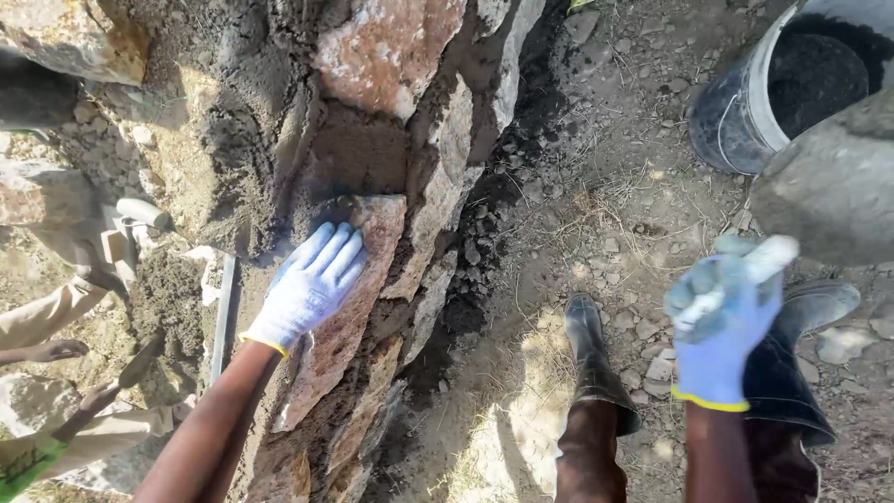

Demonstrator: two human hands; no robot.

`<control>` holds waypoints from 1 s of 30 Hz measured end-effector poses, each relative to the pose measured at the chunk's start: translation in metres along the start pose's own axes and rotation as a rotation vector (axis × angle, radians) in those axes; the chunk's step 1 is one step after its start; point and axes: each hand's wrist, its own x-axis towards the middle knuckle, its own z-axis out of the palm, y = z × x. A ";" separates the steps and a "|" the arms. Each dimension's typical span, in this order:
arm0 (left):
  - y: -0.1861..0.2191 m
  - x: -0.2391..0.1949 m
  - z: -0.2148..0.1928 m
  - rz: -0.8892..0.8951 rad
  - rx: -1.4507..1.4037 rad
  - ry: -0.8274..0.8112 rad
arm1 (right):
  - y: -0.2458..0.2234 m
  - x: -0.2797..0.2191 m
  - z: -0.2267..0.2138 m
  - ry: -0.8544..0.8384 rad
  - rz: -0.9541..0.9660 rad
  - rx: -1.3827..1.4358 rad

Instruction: Applying wet cement to a stone wall using a trowel to fill gaps between stones.

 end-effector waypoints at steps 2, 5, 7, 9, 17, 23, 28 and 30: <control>0.002 -0.002 0.001 0.014 0.018 -0.160 | 0.059 -0.011 0.048 0.386 -0.194 -0.185; 0.004 -0.002 0.004 -0.012 -0.014 -0.055 | 0.191 -0.008 0.097 0.332 0.021 0.183; 0.006 -0.004 0.003 -0.020 -0.046 -0.018 | 0.213 -0.003 0.123 0.229 0.270 -0.389; -0.002 -0.003 0.010 -0.002 -0.065 0.023 | 0.208 -0.001 0.153 0.132 0.491 -0.944; 0.012 -0.006 0.012 -0.044 -0.147 0.151 | 0.079 0.046 0.102 0.117 -0.151 -0.701; 0.006 0.005 -0.006 -0.069 -0.098 0.095 | -0.034 0.076 -0.017 0.233 0.243 -1.061; 0.005 0.004 -0.006 -0.076 -0.079 0.055 | -0.065 0.026 -0.091 0.325 0.410 -1.102; 0.005 0.001 -0.007 -0.055 -0.090 0.037 | -0.066 0.016 -0.108 0.393 0.566 -1.194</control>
